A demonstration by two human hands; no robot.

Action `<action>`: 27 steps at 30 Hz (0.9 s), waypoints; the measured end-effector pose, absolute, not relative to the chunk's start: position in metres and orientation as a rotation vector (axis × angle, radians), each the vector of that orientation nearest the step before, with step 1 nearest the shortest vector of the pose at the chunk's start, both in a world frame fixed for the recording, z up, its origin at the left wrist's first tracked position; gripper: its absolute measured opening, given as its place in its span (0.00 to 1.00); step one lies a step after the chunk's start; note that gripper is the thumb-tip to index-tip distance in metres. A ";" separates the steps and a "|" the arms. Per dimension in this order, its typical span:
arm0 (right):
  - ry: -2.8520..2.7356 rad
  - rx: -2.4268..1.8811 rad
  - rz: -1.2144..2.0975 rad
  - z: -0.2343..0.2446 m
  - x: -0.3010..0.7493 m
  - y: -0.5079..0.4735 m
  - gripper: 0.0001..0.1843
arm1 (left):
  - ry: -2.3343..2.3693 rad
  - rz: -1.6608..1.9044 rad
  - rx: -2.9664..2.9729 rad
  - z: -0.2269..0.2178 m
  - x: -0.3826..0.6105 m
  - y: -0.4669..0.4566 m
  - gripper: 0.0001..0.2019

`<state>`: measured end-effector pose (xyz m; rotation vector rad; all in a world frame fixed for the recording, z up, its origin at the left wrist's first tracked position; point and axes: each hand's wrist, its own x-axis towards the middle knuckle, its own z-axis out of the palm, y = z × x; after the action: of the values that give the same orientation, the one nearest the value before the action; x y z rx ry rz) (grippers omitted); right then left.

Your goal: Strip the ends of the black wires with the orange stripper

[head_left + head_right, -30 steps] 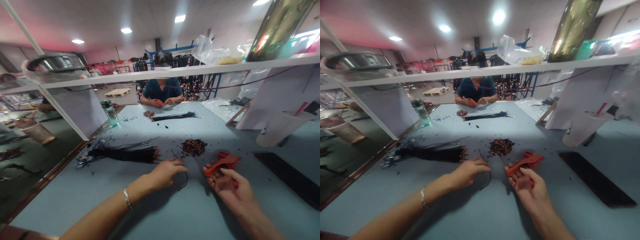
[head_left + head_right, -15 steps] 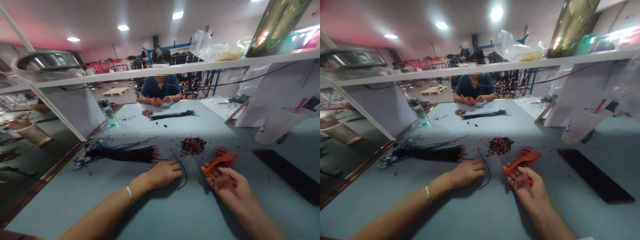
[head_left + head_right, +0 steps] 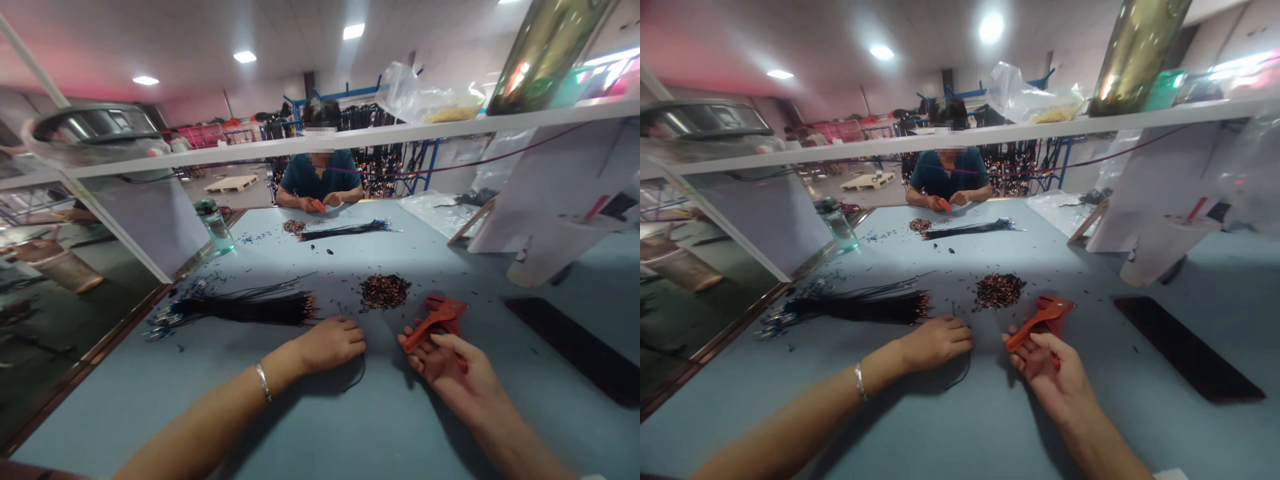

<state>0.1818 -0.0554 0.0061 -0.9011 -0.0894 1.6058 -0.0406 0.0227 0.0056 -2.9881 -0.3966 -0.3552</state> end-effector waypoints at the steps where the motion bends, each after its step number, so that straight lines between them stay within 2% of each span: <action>1: -0.079 -0.909 1.600 0.007 0.181 -0.055 0.06 | -0.272 -0.290 -2.951 0.007 -0.039 0.022 0.07; 4: -0.052 -0.933 1.597 0.010 0.180 -0.055 0.06 | -0.190 -0.262 -2.864 0.011 -0.034 0.018 0.08; 12: -0.061 -0.947 1.626 0.012 0.179 -0.055 0.07 | -0.381 -0.271 -2.840 0.005 -0.031 0.014 0.07; 16: -0.078 -0.959 1.635 0.011 0.179 -0.055 0.07 | -0.536 -0.425 -2.897 0.007 -0.034 0.015 0.08; 20: -0.109 -0.951 1.640 0.011 0.179 -0.055 0.07 | -0.922 -0.997 -3.075 0.018 -0.034 0.014 0.08; 23: -0.126 -0.942 1.651 0.009 0.180 -0.055 0.07 | -1.493 -1.557 -3.170 0.021 -0.030 0.016 0.07; 25: -0.134 -0.938 1.660 0.008 0.181 -0.056 0.06 | -1.855 -1.895 -3.111 0.021 -0.027 0.018 0.09; 27: -0.137 -0.941 1.655 0.006 0.182 -0.056 0.06 | -2.027 -2.087 -2.990 0.019 -0.026 0.020 0.11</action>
<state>0.1820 -0.0563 0.0064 -0.9407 -0.1370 1.6550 -0.0260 0.0204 0.0192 -2.9904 -2.0272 -2.0870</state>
